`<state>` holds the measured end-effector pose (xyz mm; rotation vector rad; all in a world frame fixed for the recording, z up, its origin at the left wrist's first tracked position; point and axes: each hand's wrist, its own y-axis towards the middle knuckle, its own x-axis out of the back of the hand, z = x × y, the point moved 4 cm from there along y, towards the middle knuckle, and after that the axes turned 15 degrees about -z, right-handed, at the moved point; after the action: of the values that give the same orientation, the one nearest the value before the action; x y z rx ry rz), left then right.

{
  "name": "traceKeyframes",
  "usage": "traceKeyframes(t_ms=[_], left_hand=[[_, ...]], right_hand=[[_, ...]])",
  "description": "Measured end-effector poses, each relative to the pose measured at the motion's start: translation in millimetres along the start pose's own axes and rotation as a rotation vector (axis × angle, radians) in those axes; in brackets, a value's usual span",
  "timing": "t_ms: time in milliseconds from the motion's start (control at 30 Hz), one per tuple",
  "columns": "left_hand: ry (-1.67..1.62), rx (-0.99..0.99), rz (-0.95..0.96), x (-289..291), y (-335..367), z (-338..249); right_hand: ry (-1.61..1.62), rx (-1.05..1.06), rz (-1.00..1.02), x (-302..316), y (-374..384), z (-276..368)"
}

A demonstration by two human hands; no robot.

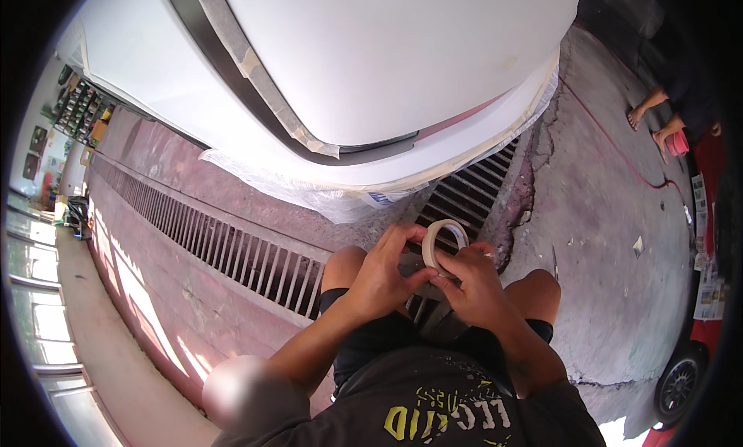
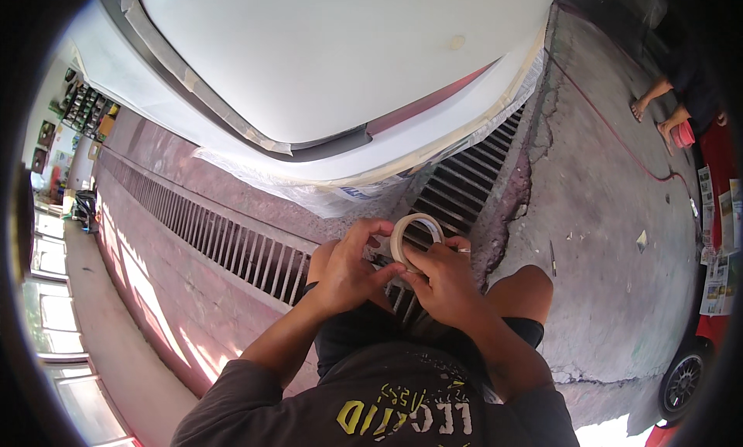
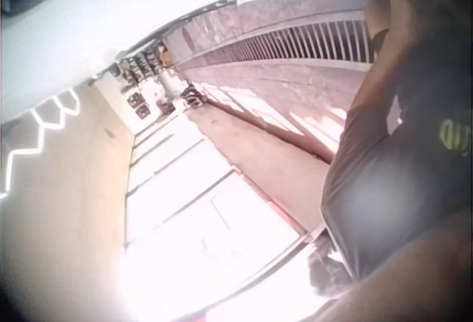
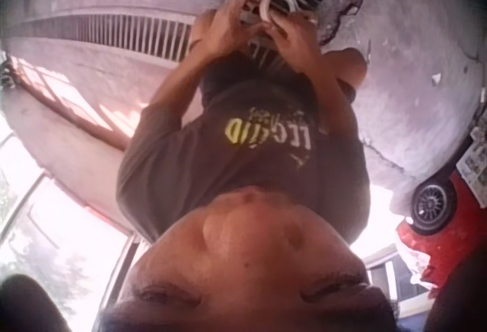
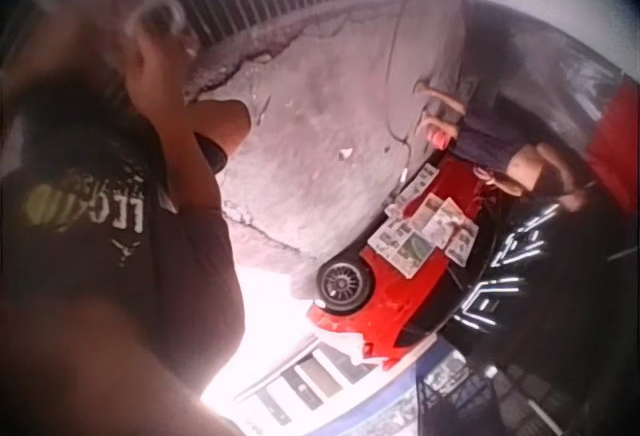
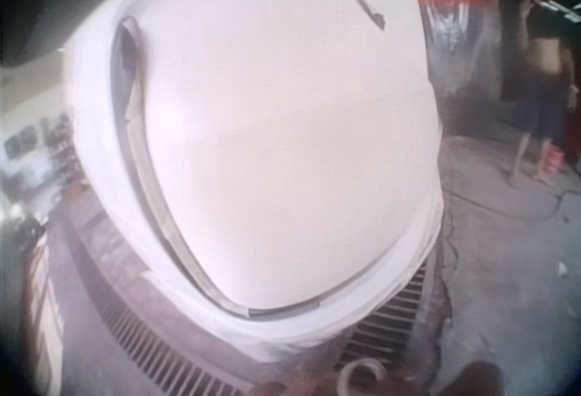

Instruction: The person applies masking tape to the edges of a white car bumper. They carefully align and press the tape along the contours of the bumper and a vent area to mask off sections.

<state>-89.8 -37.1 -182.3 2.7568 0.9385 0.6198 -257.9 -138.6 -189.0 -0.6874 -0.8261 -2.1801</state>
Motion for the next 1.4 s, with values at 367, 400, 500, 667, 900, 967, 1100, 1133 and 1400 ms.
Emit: traceKeyframes(t_ms=[367,400,500,667,900,967,1100,1133,1400], left_hand=[[0.183,-0.041,-0.058,21,-9,-20],[0.234,-0.058,-0.076,22,-11,-24],[0.465,-0.285,-0.208,13,-21,-33],[0.058,0.083,-0.037,16,-28,-2],[-0.3,0.34,-0.11,28,-10,-23],[-0.336,0.394,-0.151,28,-4,-28],[-0.332,0.35,-0.241,26,-3,-41],[-0.385,0.299,-0.332,27,0,-48],[-0.331,0.29,-0.349,98,61,-74]], right_hand=[[0.066,0.117,0.138,15,6,19],[0.06,0.127,0.151,15,6,21],[0.119,0.138,0.204,15,9,23],[0.201,0.053,-0.004,19,17,18],[0.176,0.262,-0.349,38,46,42],[0.041,0.296,-0.407,38,54,41],[0.032,0.335,-0.537,45,66,40],[0.065,0.35,-0.596,49,69,40],[0.099,0.317,-0.962,57,82,32]])
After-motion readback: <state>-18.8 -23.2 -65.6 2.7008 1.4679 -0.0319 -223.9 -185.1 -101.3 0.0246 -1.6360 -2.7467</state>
